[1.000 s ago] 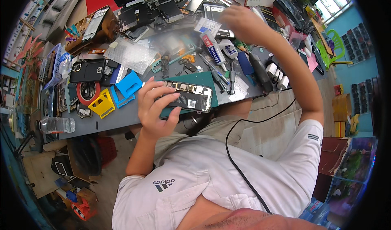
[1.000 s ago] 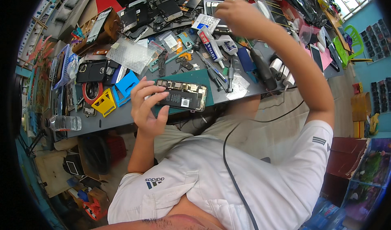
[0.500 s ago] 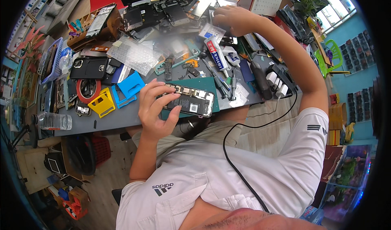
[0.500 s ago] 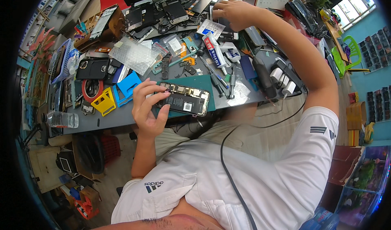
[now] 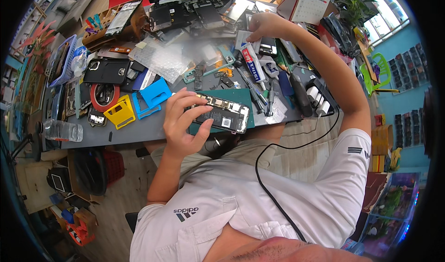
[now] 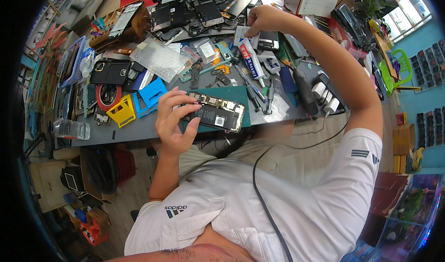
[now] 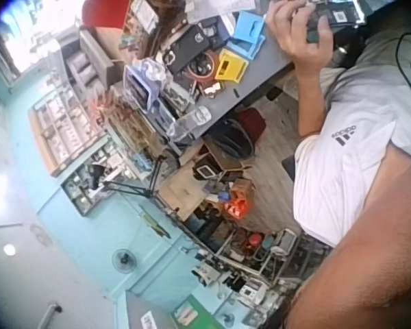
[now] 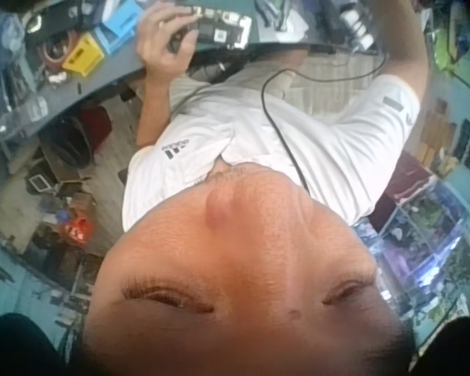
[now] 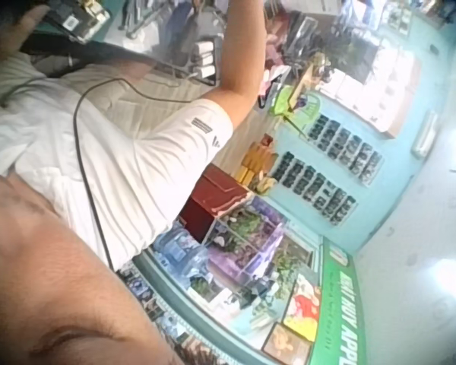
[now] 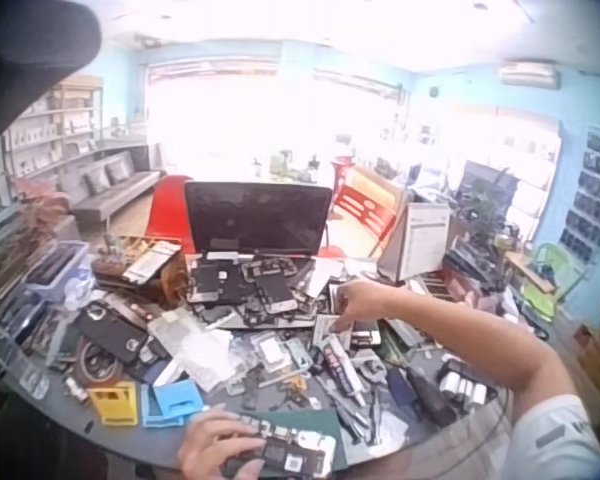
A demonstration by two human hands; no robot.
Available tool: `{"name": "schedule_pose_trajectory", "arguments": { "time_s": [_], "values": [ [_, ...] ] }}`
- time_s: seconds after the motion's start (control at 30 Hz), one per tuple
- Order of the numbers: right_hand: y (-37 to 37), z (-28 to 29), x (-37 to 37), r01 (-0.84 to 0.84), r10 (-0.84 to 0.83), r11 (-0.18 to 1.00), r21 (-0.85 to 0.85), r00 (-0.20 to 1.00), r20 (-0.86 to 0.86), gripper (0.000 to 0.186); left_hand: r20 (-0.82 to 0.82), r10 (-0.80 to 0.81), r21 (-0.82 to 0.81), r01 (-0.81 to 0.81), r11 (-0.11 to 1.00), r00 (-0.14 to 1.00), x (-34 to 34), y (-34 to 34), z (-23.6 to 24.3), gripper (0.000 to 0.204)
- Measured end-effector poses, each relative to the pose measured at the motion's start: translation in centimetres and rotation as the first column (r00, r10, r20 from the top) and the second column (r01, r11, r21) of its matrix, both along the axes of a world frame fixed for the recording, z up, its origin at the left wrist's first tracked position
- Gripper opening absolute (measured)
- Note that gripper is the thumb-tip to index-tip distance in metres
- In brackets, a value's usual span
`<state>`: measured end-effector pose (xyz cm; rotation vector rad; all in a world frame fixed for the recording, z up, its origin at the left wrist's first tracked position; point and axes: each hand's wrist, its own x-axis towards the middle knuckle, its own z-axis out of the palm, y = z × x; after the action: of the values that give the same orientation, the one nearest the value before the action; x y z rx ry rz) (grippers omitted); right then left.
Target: The person secures a Samsung smartphone with rubber bands, likely to apply pressure for a screen repair. They then open a drawer to retrieve a tool and proceed to disassemble the phone, removing the back cover to expose the internal components and battery.
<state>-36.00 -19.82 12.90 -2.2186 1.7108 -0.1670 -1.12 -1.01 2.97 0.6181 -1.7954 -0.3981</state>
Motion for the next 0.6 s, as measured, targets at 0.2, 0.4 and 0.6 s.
{"name": "schedule_pose_trajectory", "arguments": {
  "time_s": [0.2,0.4,0.6],
  "values": [
    [1.3,2.8,0.9,0.118,-0.141,0.987,0.107,0.961,0.237,0.044,-0.012,0.002,-0.008,-0.002,1.0,1.0,0.0,-0.1,-0.3,0.026],
    [1.9,5.4,-1.2,0.156,-0.079,0.982,-0.106,0.851,0.52,0.034,-0.013,0.014,-0.004,-0.014,1.0,1.0,0.2,0.0,-0.3,0.025],
    [-3.0,3.2,-6.3,0.334,-0.148,0.905,-0.265,0.829,0.54,0.029,-0.012,0.028,-0.016,-0.028,0.999,1.0,0.0,0.0,0.0,0.023]
  ]
}}
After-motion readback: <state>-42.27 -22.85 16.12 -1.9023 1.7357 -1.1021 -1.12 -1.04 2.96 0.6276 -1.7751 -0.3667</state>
